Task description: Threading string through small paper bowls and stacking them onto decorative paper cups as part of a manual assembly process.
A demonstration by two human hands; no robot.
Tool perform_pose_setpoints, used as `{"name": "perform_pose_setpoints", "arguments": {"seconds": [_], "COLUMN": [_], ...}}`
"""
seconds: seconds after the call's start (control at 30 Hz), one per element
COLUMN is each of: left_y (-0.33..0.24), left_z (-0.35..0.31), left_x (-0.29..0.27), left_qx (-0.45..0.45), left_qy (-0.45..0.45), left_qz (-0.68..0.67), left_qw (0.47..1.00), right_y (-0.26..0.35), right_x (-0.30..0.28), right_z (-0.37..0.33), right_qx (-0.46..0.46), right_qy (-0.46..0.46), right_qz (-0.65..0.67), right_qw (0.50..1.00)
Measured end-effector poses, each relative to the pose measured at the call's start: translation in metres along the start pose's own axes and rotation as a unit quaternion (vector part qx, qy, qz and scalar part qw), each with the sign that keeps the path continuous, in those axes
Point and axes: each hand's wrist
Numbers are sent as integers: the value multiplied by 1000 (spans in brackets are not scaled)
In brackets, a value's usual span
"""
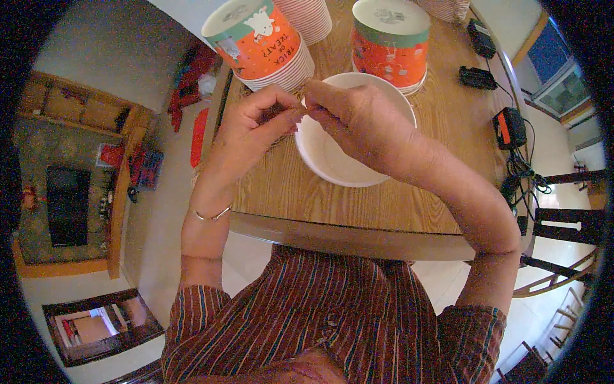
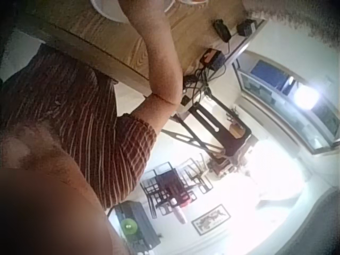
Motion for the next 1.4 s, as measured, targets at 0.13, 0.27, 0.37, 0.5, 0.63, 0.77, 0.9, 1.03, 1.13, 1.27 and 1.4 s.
{"name": "perform_pose_setpoints", "arguments": {"seconds": [0.13, 0.27, 0.37, 0.5, 0.63, 0.77, 0.9, 1.03, 1.13, 1.27, 1.4], "left_y": [11, 10, 16, 17, 12, 15, 15, 18, 23, 24, 23], "left_z": [5, 10, 7, 5, 9, 9, 12, 14, 16, 18, 17], "left_x": [-5, -6, -7, -8, -5, -4, -2, 2, 0, 0, -1], "left_qx": [14, 41, 39, 36, 33, 73, 153, 213, 246, 207, 190], "left_qy": [10, 3, 18, 28, 34, 43, 38, 13, 16, 12, 6], "left_qz": [3, 23, 49, 42, 15, 71, 128, 151, 169, 161, 145], "left_qw": [1000, 999, 998, 998, 999, 994, 979, 965, 954, 965, 971], "right_y": [-5, -8, -18, -8, -10, -8, -9, -17, -14, -19, -14], "right_x": [6, 8, 9, 3, 2, 0, 2, 10, 8, 14, 9], "right_z": [5, 7, 5, 4, 1, -1, -1, -3, -1, 2, 6], "right_qx": [33, 4, -50, -41, -34, -18, -3, 39, 53, 37, 15], "right_qy": [11, -37, -11, 17, 22, 37, 26, 17, 27, -16, -15], "right_qz": [-5, -71, -102, -135, -147, -163, -177, -191, -200, -148, -92], "right_qw": [999, 997, 993, 990, 988, 986, 984, 981, 978, 988, 996]}}
Point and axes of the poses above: each hand's wrist, its own z-axis towards the middle knuckle, its own x-axis out of the palm, y = z × x, and after that the axes turned 14 degrees about x, right-handed
